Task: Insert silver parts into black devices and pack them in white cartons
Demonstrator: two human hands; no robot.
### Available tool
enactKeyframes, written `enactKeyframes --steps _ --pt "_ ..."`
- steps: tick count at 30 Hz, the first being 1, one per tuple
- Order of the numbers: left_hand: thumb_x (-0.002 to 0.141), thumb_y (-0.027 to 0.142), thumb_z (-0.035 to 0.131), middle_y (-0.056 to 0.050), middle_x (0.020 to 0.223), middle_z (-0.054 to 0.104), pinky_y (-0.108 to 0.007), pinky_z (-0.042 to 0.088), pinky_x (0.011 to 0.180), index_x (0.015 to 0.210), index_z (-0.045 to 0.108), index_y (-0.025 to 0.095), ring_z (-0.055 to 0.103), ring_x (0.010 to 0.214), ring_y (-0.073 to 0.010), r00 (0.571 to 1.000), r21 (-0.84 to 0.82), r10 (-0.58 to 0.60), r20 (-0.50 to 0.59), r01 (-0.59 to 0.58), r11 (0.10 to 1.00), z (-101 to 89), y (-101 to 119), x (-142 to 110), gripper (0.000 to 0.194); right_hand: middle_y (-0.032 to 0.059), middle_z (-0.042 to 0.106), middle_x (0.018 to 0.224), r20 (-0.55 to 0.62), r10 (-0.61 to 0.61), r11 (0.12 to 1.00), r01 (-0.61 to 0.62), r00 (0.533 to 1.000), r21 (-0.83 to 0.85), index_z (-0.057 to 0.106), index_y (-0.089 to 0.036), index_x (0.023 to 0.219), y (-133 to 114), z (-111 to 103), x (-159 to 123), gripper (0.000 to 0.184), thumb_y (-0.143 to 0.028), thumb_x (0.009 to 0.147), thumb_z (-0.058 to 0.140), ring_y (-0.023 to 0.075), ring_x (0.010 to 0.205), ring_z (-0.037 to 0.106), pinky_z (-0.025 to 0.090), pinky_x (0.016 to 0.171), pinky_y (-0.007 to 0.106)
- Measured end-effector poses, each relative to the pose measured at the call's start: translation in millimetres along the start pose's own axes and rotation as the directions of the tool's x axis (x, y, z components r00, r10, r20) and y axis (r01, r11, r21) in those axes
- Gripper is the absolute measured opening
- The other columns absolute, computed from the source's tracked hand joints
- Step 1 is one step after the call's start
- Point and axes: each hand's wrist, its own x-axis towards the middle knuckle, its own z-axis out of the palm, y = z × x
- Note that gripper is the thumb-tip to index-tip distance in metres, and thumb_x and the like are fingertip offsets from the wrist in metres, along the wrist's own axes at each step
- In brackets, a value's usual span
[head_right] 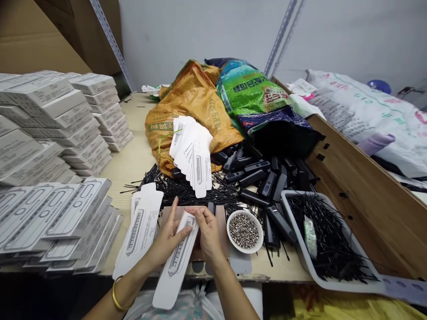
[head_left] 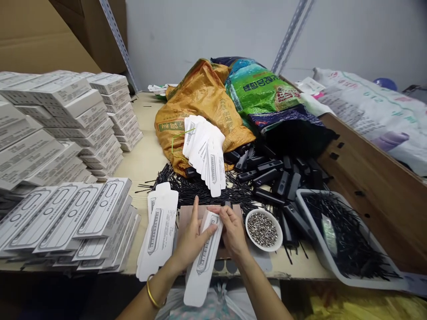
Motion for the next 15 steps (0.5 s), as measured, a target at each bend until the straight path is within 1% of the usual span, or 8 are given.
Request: enactKeyframes --steps 3,5,8,10,12,13,14,15 --pt "0.084 0.045 0.064 0.000 0.078 0.068 -0.026 0.044 0.060 0.152 -0.007 0.024 0.060 0.063 -0.0157 0.998 -0.009 -0.064 -0.015 0.064 0.998 -4.5 4.4 6.1 0.100 0.0047 0.068 0.092 0.000 -0.040 0.994 0.040 0.999 -0.104 0.065 -0.020 0.090 0.4 -1.1 -7.3 0.031 -0.051 0.085 0.059 0.0192 0.084 0.062 0.050 0.077 0.031" --pt "0.086 0.047 0.059 -0.004 0.089 0.070 -0.027 0.047 0.063 0.152 0.002 0.026 0.062 0.067 -0.0163 0.995 -0.045 -0.069 -0.074 0.066 0.997 -6.8 5.4 10.3 0.090 0.0035 0.066 0.092 -0.042 -0.030 0.991 0.024 0.999 -0.129 0.062 -0.021 0.097 -2.0 -2.9 -3.8 0.031 -0.048 0.082 0.064 0.0183 0.081 0.061 0.051 0.073 0.030" --pt "0.077 0.038 0.071 -0.010 0.124 0.061 -0.036 0.048 0.089 0.146 0.031 0.030 0.063 0.102 -0.0236 0.984 -0.058 0.157 -0.080 -0.162 0.985 -6.9 2.6 15.0 0.080 0.0021 0.063 0.091 -0.272 -0.079 0.996 0.067 0.959 -0.054 0.056 -0.022 0.102 -7.6 -4.8 10.8 0.033 -0.049 0.084 0.060 0.0167 0.078 0.061 0.052 0.071 0.030" --pt "0.065 0.025 0.081 -0.012 0.134 0.054 -0.043 0.035 0.108 0.129 0.053 0.028 0.049 0.125 -0.0289 0.921 0.045 0.390 -0.016 -0.389 0.920 -4.5 0.7 16.3 0.070 0.0018 0.063 0.089 -0.321 -0.137 0.989 0.112 0.937 -0.095 0.054 -0.022 0.101 -11.9 -5.4 17.6 0.028 -0.048 0.089 0.052 0.0168 0.078 0.061 0.052 0.071 0.031" --pt "0.060 0.016 0.082 -0.011 0.130 0.056 -0.046 0.023 0.115 0.105 0.065 0.025 0.042 0.132 -0.0296 0.817 0.166 0.576 0.038 -0.573 0.802 -2.7 1.6 16.2 0.049 0.0045 0.064 0.095 -0.173 -0.221 0.939 0.161 0.960 -0.303 0.057 -0.022 0.099 -16.2 -8.3 16.9 0.022 -0.040 0.094 0.044 0.0187 0.086 0.063 0.052 0.076 0.033" --pt "0.060 0.015 0.081 -0.010 0.123 0.060 -0.047 0.021 0.116 0.097 0.065 0.024 0.044 0.130 -0.0288 0.770 0.191 0.637 0.038 -0.632 0.751 -3.1 3.4 15.7 0.042 0.0070 0.064 0.103 -0.057 -0.265 0.869 0.213 0.962 -0.448 0.059 -0.022 0.100 -18.1 -11.9 14.0 0.021 -0.033 0.095 0.042 0.0204 0.096 0.062 0.052 0.082 0.036" --pt "0.061 0.014 0.080 -0.008 0.116 0.063 -0.047 0.023 0.115 0.095 0.062 0.024 0.049 0.124 -0.0275 0.746 0.193 0.666 0.010 -0.655 0.731 -4.7 5.8 15.1 0.039 0.0092 0.062 0.115 0.074 -0.301 0.758 0.286 0.951 -0.586 0.061 -0.022 0.104 -19.2 -17.2 10.2 0.022 -0.024 0.094 0.041 0.0224 0.108 0.059 0.049 0.090 0.040" --pt "0.062 0.015 0.080 -0.006 0.108 0.064 -0.046 0.029 0.112 0.096 0.059 0.024 0.055 0.115 -0.0257 0.752 0.178 0.657 -0.050 -0.641 0.747 -7.5 8.4 14.5 0.040 0.0100 0.058 0.128 0.210 -0.317 0.617 0.369 0.925 -0.695 0.063 -0.023 0.109 -19.5 -24.1 6.0 0.028 -0.015 0.091 0.042 0.0242 0.120 0.053 0.044 0.099 0.044"
